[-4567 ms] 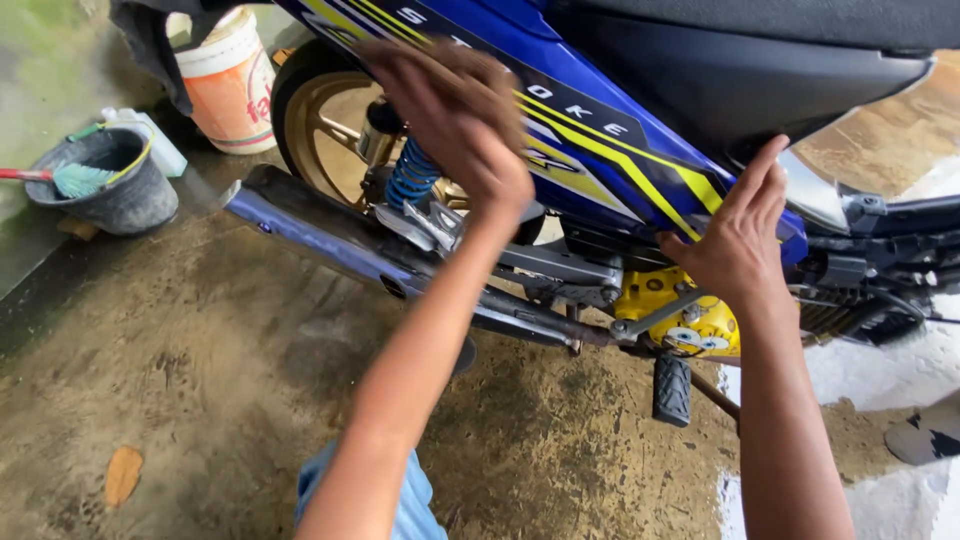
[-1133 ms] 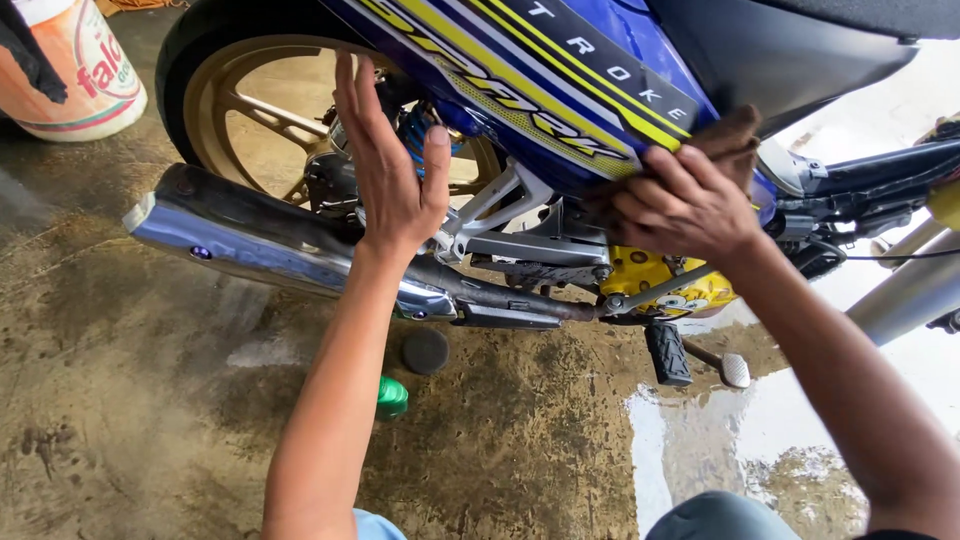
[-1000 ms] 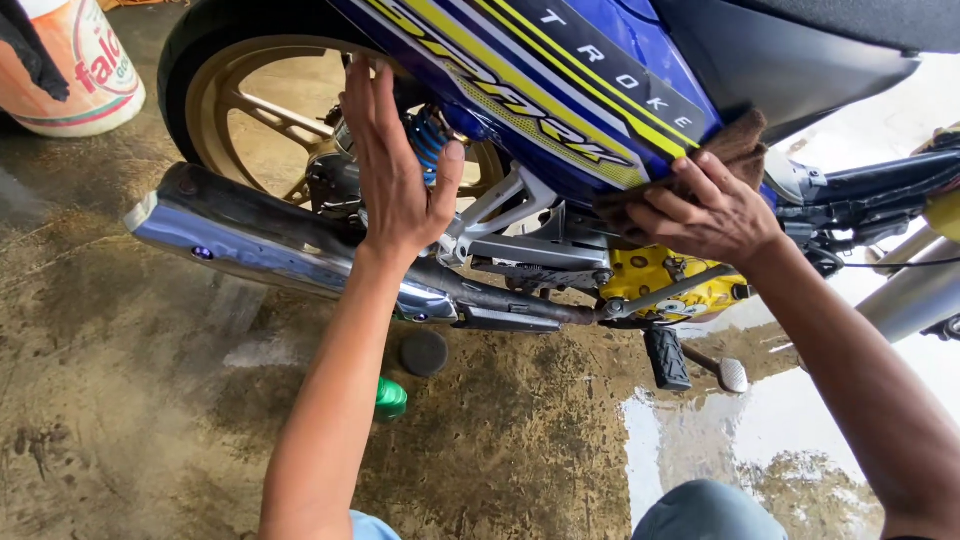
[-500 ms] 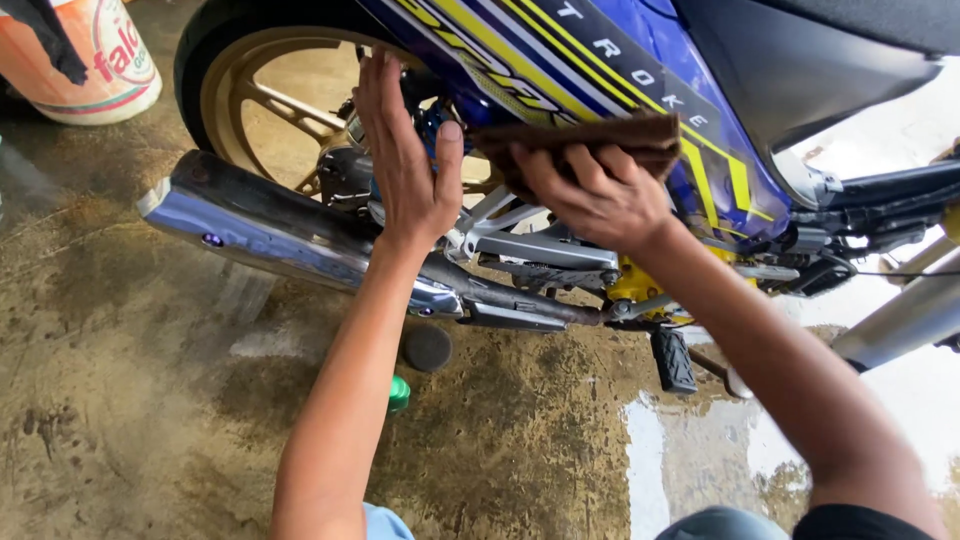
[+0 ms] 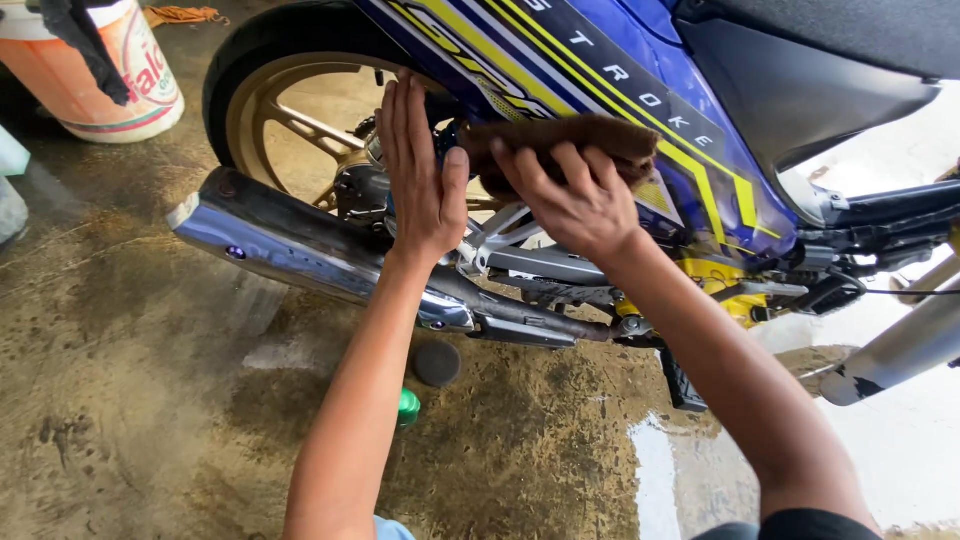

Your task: The person wipes the side panel and engine area of a blue and yellow motorcycle using a brown cloth. The person holds the motorcycle with one hand while scrubbing the surface with the other.

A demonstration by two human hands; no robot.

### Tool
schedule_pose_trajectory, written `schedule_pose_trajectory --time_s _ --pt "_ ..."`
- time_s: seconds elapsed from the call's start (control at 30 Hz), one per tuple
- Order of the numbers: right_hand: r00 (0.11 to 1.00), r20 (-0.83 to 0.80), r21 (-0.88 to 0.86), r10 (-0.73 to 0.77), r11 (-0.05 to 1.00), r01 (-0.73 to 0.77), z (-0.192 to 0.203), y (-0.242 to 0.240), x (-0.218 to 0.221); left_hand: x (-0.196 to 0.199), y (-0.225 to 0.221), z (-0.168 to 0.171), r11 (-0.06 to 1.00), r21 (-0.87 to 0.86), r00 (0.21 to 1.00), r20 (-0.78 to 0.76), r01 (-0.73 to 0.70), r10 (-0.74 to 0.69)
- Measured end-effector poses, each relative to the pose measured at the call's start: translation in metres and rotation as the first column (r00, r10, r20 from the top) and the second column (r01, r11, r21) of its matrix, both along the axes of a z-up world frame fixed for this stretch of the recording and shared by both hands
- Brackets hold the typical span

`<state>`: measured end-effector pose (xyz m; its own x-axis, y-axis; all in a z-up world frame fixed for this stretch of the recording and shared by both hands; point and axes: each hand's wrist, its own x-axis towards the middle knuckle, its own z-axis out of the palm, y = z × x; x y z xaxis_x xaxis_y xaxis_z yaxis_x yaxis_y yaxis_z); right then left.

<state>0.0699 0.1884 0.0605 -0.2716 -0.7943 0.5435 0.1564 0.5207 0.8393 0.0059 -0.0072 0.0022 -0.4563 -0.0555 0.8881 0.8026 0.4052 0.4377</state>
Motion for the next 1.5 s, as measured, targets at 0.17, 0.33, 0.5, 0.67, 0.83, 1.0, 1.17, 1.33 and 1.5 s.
schedule_pose_trajectory --time_s 0.17,0.33,0.5,0.67,0.83,1.0,1.17,1.33,1.5 --pt "0.998 -0.034 0.021 -0.050 0.998 0.051 -0.007 0.023 0.005 -0.002 -0.001 -0.002 1.000 -0.010 1.000 0.024 -0.003 0.004" --pt "0.972 0.232 -0.050 -0.036 0.998 0.048 -0.043 0.102 0.038 -0.004 -0.005 -0.005 0.998 -0.048 0.997 0.070 0.028 -0.025" --pt "0.992 0.044 -0.180 0.115 0.978 -0.105 -0.047 0.071 0.017 -0.001 -0.006 0.003 0.997 -0.011 0.997 0.027 0.074 -0.073" --pt "0.994 -0.107 -0.191 0.014 0.981 -0.034 -0.012 -0.028 -0.007 0.000 -0.008 0.003 0.997 -0.027 0.997 0.049 0.066 -0.064" --pt "0.999 -0.028 -0.175 0.024 0.984 -0.029 -0.024 0.016 0.014 -0.011 0.000 -0.012 0.997 -0.050 0.996 0.068 0.057 -0.054" --pt "0.994 0.110 -0.163 0.021 0.987 -0.003 -0.090 0.139 0.034 -0.005 -0.007 -0.007 0.997 -0.056 0.998 -0.041 0.050 -0.052" --pt "0.996 0.014 -0.172 0.085 0.982 -0.081 -0.057 0.072 0.014 0.000 -0.003 0.004 0.994 -0.003 0.994 -0.024 0.109 -0.109" --pt "0.989 -0.142 -0.252 0.043 0.965 -0.078 -0.020 -0.027 -0.023 0.001 -0.007 0.006 0.993 -0.001 0.992 -0.043 0.117 -0.117" --pt "0.918 -0.041 -0.229 0.394 0.891 -0.392 -0.013 0.007 0.003 -0.011 -0.006 -0.005 0.975 0.053 0.975 -0.065 0.214 -0.210"
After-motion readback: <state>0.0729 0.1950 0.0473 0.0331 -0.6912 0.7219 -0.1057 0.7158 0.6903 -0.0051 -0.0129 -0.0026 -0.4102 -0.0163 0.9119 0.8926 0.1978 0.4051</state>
